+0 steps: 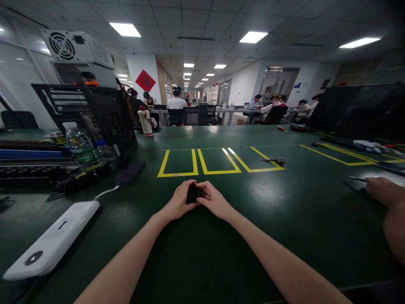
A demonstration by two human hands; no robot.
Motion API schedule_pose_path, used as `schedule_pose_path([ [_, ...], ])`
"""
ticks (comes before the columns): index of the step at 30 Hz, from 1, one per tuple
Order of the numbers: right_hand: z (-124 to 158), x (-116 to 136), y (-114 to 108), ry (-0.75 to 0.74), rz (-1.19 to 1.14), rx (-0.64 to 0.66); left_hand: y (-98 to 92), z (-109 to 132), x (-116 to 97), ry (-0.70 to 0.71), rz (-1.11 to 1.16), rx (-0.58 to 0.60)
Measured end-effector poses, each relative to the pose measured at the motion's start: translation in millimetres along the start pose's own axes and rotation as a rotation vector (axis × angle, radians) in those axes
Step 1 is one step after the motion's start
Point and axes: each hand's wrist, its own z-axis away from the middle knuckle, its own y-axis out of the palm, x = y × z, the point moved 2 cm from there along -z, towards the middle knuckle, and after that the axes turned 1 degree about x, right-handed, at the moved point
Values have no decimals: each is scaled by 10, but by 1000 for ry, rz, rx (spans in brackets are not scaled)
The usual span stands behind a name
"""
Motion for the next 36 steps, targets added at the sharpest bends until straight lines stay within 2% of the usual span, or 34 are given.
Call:
schedule_pose_path([
  [9,50,56,18,-136,246,-109,28,-44,98,-51,47,8],
  [13,46,-15,-31,-105,363,-142,45,-69,206,-137,52,13],
  [18,17,-171,-118,15,473,-325,43,-67,235,-168,68,4],
  [23,10,-207,-130,43,484,-256,47,-62,216,-183,111,2],
  [27,1,-192,-102,29,586,-163,60,-66,236,-188,152,22],
  [31,-19,-175,-89,33,646,-168,79,-63,267,-221,105,7],
  [36,89,-3,-25,-7,663,-112,42,51,181,-206,74,-16],
])
